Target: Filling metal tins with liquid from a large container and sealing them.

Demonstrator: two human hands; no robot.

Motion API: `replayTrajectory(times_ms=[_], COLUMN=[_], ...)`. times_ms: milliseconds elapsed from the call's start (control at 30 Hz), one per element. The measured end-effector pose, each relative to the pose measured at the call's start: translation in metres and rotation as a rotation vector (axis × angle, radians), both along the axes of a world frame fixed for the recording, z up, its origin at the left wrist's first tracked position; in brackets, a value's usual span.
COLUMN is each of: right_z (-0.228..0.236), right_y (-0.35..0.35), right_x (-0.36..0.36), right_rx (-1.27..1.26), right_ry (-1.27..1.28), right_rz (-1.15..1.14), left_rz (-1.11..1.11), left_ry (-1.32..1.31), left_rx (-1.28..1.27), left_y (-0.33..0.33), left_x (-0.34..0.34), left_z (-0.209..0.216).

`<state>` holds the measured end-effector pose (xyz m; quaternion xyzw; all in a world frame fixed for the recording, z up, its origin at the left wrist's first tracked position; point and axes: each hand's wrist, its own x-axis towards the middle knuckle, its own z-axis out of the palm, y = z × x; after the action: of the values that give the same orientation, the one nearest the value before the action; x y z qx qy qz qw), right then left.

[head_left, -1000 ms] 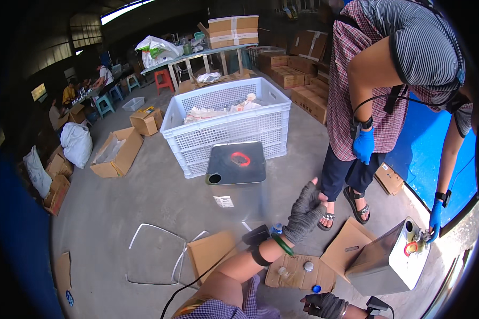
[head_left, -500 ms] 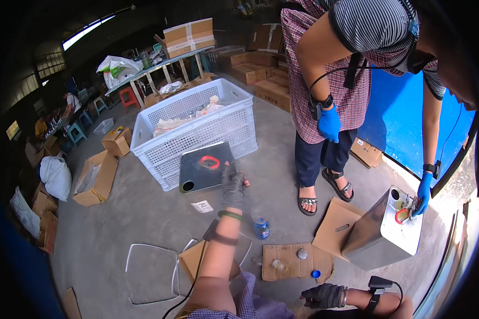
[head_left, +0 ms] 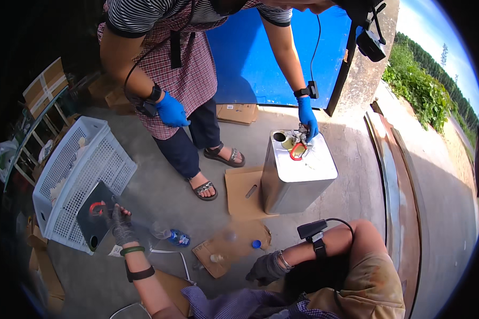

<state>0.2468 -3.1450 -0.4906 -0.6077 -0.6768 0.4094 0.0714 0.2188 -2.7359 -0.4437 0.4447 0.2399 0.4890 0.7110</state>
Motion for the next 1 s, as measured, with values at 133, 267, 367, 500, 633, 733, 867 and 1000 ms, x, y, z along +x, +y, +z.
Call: replayTrajectory(times_ms=[133,267,367,500,633,733,867,1000], right_z=[-0.006,-0.008,-0.01,-0.008,-0.001,-0.001,0.004,-0.003], right_y=[-0.003,-0.003,-0.006,-0.005,-0.006,-0.008,-0.008,-0.008], right_x=[0.002,0.002,0.002,0.0,0.001,0.002,0.004,0.004], right_rx=[0.026,0.041,0.052,0.037,0.016,0.004,0.022,-0.009], right_ry=[0.005,0.007,0.014,0.009,-0.008,-0.003,0.014,-0.012], right_rz=[0.004,0.032,0.017,0.031,0.035,0.027,0.023,0.039], left_rz=[0.0,-0.021,-0.048,-0.044,-0.078,-0.06,-0.101,-0.131], left_ry=[0.036,0.024,0.018,0.04,0.046,0.0,0.018,0.098], left_rx=[-0.071,-0.023,-0.034,-0.028,-0.066,-0.032,-0.011,0.001], left_y=[-0.01,-0.009,-0.015,-0.018,-0.027,-0.03,-0.017,-0.01], left_x=[0.007,0.007,0.01,0.008,0.011,0.016,0.015,0.02], left_z=[0.009,0.008,0.01,0.013,0.021,0.014,0.001,-0.003])
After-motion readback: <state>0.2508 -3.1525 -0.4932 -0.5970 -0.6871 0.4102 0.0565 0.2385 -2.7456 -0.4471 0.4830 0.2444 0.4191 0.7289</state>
